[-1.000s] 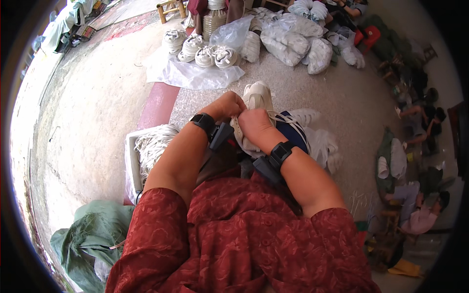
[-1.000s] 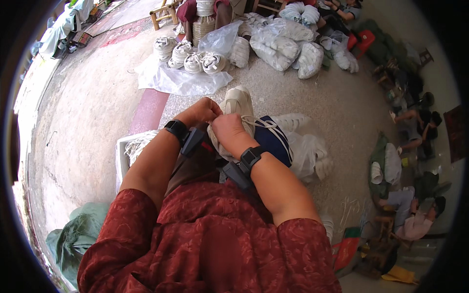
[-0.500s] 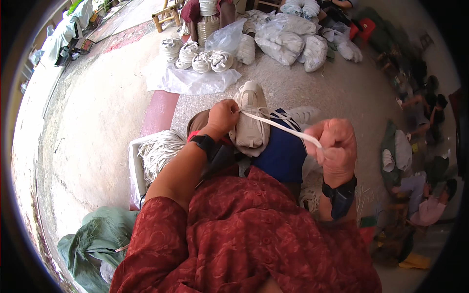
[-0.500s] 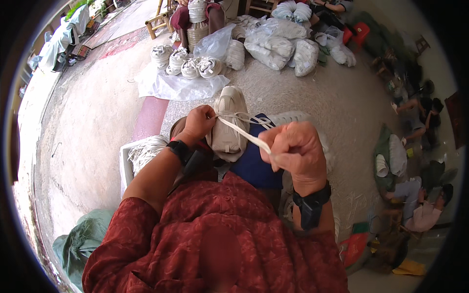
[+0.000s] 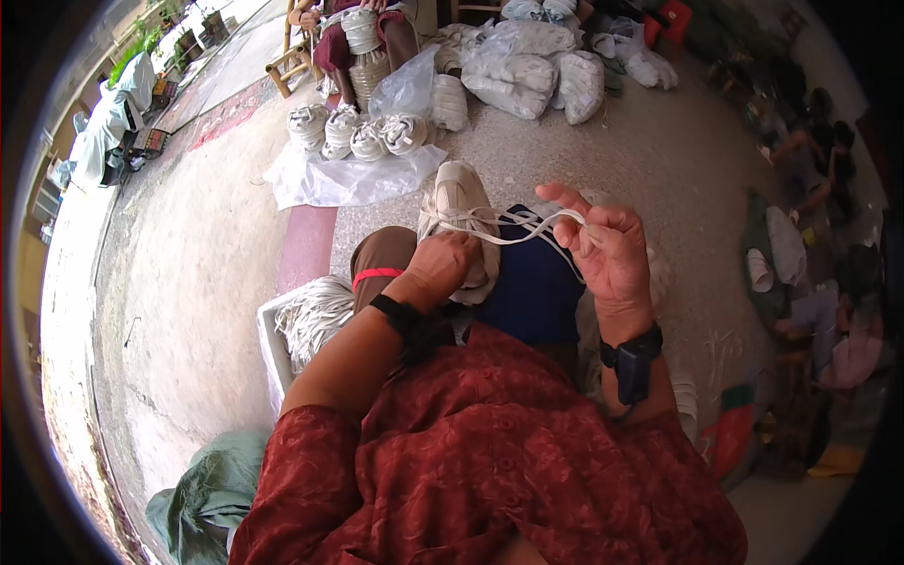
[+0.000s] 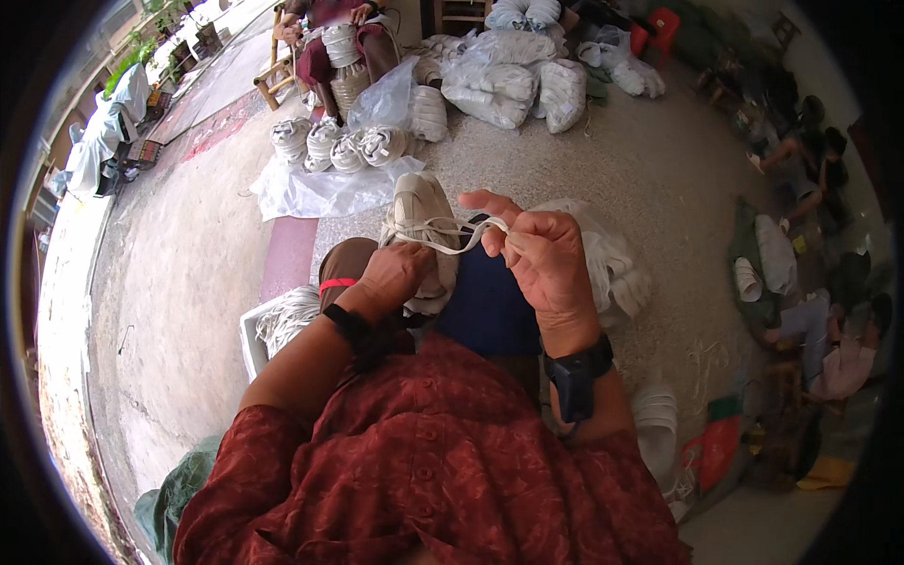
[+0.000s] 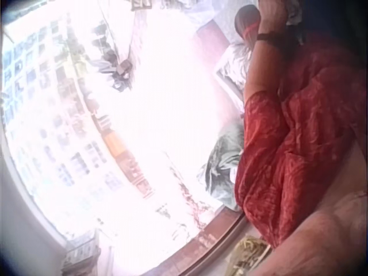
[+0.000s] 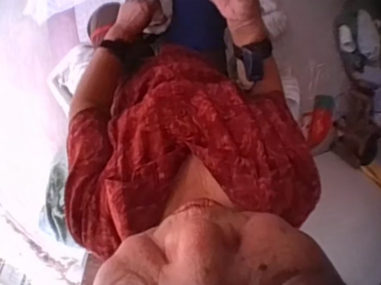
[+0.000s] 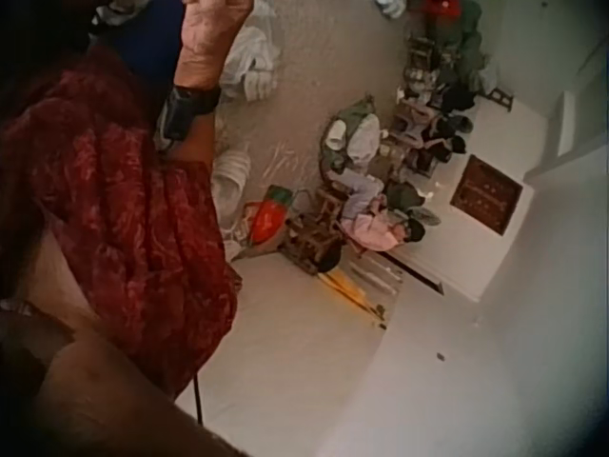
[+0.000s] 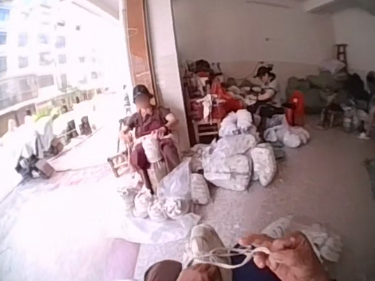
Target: Manually thread laces through the eyelets of a shoe and tighten them.
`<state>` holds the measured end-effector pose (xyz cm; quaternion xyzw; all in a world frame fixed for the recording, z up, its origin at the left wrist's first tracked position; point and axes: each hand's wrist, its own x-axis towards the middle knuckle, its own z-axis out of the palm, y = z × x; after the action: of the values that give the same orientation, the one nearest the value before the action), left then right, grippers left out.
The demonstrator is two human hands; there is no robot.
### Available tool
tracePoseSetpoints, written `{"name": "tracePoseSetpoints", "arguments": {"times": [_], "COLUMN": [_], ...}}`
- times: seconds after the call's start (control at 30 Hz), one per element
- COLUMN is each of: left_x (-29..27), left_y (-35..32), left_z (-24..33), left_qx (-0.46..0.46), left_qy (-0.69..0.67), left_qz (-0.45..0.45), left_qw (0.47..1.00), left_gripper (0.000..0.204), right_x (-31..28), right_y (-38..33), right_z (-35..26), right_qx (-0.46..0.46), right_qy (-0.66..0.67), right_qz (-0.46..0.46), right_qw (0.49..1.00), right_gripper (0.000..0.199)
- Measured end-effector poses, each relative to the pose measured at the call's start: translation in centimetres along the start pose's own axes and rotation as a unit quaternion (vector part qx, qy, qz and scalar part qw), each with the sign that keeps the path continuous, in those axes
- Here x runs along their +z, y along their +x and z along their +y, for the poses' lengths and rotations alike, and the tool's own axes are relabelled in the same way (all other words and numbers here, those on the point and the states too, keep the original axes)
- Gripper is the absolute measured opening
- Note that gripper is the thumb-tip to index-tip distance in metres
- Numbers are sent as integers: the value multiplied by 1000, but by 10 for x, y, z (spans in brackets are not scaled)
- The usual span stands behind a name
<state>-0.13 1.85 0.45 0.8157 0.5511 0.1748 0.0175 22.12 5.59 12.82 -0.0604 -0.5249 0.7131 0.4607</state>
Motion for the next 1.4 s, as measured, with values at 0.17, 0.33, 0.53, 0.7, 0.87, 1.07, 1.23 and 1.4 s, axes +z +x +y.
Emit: {"name": "tracePoseSetpoints", "arguments": {"times": [0.17,0.33,0.53,0.7,0.87,1.07,1.23,1.4], "left_x": [-2,3,-27,-74,-83,-66,-70,-71], "left_y": [4,-2,-29,-24,-15,-17,-22,-26], "left_z": [-1,-3,35,47,42,35,37,38], "left_qx": [3,58,195,14,-115,-181,-184,-179], "left_qy": [21,28,-159,-347,-373,-564,-625,-626], "left_qz": [-55,4,-118,77,210,251,233,249], "left_qw": [998,998,961,935,896,766,721,717], "left_gripper": [12,15,25,8,11,12,12,10], "right_x": [-18,-25,-41,-15,23,36,38,39], "right_y": [-6,-6,-7,1,19,23,20,19], "right_z": [18,45,89,107,96,94,98,93], "right_qx": [40,66,172,210,126,127,126,150], "right_qy": [56,102,78,25,-76,-142,-150,-133], "right_qz": [25,93,153,114,41,51,43,32], "right_qw": [997,988,970,971,988,980,980,979], "right_gripper": [21,22,15,10,6,9,9,8]}}
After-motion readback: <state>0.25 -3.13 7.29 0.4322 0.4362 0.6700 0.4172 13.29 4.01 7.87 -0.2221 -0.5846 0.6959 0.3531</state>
